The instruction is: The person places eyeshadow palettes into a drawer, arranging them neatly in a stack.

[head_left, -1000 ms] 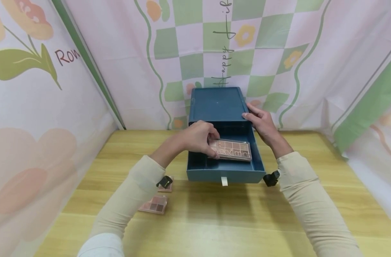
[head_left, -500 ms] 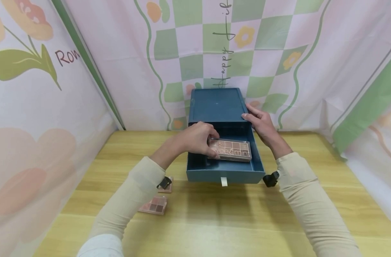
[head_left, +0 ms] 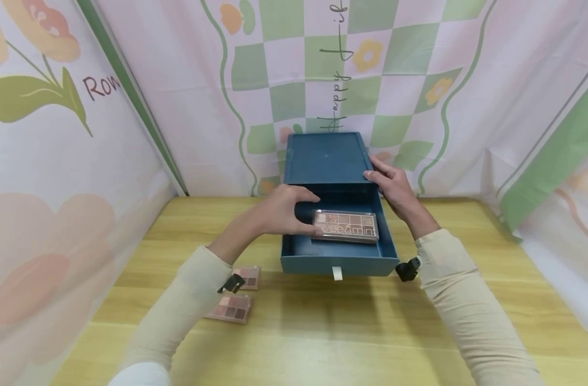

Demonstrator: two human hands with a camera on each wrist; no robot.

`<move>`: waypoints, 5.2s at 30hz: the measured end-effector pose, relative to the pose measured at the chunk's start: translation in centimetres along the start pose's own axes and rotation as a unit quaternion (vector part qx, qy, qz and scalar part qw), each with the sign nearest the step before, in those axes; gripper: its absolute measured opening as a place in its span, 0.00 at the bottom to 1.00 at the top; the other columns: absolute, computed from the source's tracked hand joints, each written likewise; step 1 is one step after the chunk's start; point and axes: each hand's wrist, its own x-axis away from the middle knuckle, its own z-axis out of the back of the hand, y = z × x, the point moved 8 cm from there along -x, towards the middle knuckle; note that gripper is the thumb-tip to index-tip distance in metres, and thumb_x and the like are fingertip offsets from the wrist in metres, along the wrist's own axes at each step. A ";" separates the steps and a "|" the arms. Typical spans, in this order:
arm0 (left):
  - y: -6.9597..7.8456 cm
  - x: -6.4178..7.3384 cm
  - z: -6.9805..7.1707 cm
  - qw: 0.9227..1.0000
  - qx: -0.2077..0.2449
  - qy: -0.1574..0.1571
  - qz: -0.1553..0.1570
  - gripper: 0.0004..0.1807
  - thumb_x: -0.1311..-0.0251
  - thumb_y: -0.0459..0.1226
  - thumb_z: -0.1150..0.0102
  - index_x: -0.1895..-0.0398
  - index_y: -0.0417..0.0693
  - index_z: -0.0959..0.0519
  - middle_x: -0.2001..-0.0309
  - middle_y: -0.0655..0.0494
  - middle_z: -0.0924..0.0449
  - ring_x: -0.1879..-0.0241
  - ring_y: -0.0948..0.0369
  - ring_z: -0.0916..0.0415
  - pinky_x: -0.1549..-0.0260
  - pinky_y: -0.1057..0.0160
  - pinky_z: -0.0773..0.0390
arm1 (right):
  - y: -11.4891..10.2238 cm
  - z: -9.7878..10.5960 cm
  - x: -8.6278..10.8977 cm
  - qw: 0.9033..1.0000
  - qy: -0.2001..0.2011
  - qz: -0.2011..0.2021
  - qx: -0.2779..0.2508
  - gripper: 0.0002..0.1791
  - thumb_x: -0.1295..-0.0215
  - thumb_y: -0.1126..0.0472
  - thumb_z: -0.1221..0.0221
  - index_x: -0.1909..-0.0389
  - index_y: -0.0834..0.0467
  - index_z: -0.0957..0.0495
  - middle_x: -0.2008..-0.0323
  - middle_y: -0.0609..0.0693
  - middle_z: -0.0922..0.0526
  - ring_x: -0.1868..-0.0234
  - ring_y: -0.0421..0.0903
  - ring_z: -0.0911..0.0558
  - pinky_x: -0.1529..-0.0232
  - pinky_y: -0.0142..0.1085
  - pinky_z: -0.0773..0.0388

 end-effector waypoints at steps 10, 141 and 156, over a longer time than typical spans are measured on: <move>-1.0 4.0 2.4 0.979 0.065 0.187 -0.051 0.16 0.41 0.44 0.31 0.57 0.41 0.12 0.54 0.48 0.10 0.51 0.52 0.15 0.45 0.52 0.17 | -0.2 -0.2 0.2 1.000 -0.001 -0.001 -0.001 0.39 0.25 0.50 0.47 0.19 0.51 0.51 0.17 0.48 0.54 0.59 0.35 0.21 0.52 0.23 0.26; -19.2 19.9 -8.5 0.947 0.206 -0.029 0.243 0.33 0.65 0.34 0.20 0.48 0.41 0.19 0.47 0.45 0.19 0.44 0.48 0.25 0.36 0.40 0.26 | 0.0 0.1 0.3 1.000 0.004 0.019 -0.007 0.38 0.25 0.48 0.45 0.20 0.52 0.48 0.17 0.51 0.50 0.68 0.30 0.33 0.62 0.22 0.31; -18.1 19.5 -6.7 0.948 0.218 -0.020 0.232 0.33 0.65 0.36 0.20 0.50 0.40 0.21 0.52 0.47 0.19 0.49 0.53 0.26 0.43 0.54 0.25 | 0.1 0.2 0.2 1.000 0.004 0.022 -0.017 0.38 0.25 0.50 0.46 0.20 0.52 0.48 0.21 0.51 0.42 0.82 0.37 0.45 0.70 0.27 0.34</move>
